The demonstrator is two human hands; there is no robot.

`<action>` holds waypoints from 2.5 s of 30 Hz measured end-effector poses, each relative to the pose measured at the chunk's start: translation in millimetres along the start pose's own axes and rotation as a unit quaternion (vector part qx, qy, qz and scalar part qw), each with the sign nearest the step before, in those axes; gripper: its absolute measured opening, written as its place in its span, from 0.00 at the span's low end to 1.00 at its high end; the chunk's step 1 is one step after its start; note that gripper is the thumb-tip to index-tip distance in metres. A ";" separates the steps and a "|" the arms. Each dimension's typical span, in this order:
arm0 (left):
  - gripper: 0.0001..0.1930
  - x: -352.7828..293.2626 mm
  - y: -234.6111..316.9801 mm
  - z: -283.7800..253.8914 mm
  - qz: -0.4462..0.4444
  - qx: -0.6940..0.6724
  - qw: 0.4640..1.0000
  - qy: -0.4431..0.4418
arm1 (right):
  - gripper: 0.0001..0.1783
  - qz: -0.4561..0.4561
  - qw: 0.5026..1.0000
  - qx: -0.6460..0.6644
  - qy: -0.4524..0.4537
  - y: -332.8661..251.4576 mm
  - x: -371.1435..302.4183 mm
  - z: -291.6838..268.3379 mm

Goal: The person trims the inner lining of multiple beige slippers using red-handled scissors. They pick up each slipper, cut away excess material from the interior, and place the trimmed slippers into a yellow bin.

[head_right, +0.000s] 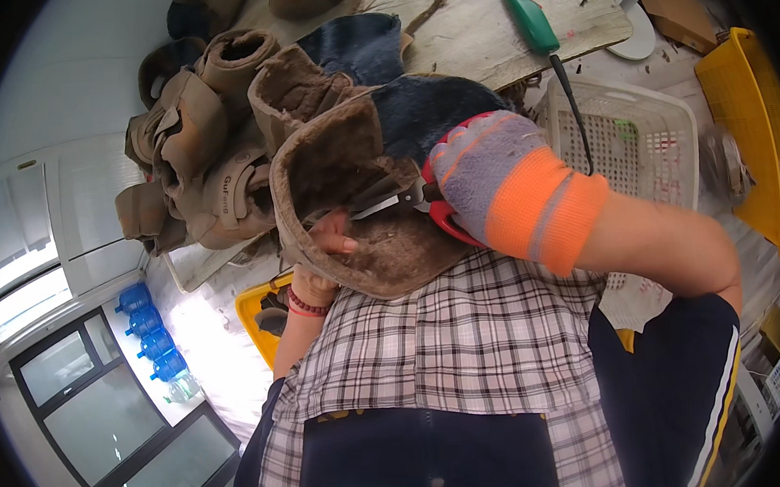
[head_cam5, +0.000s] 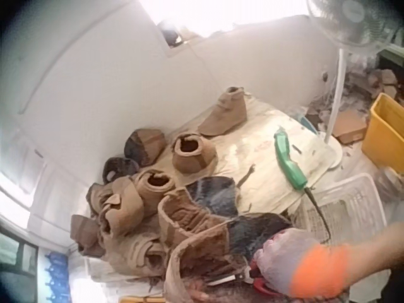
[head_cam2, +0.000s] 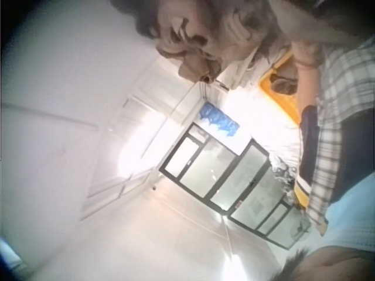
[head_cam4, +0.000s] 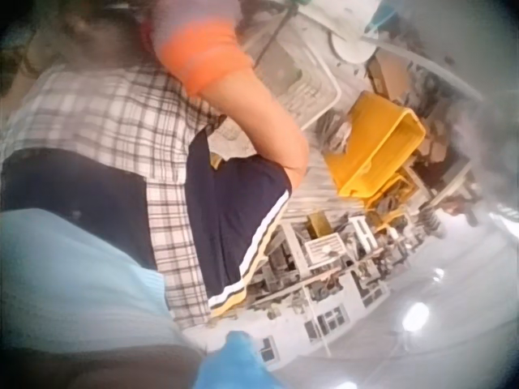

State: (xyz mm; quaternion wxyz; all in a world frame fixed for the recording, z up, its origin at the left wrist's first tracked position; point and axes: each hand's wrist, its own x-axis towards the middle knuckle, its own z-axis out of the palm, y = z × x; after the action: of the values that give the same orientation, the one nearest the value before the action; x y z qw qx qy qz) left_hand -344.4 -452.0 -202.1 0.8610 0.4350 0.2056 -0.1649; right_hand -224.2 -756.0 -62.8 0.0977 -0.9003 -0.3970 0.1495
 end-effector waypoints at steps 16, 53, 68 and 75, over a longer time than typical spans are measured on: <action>0.09 -7.3 14.2 22.8 0.057 0.140 0.987 -0.059 | 0.13 -0.022 1.000 -0.011 -0.018 0.9 1.5 1.5; 0.19 51.4 65.6 114.4 0.344 -0.053 0.937 0.022 | 0.29 -0.088 0.728 0.655 0.183 -5.3 121.4 19.3; 0.36 106.1 33.7 118.1 0.299 0.791 0.533 -0.028 | 0.25 0.034 0.729 0.509 0.457 45.9 12.6 -58.9; 0.16 -11.7 -11.7 -7.6 0.303 0.749 0.589 0.004 | 0.26 0.053 0.695 0.529 0.484 62.3 -8.0 -33.8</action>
State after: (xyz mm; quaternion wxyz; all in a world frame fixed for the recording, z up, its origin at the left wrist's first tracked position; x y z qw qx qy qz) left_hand -361.5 -451.2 -208.3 0.2300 0.9643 -0.1309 0.0116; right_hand -174.9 -805.4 -48.0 0.7283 -0.6676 -0.1016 -0.1165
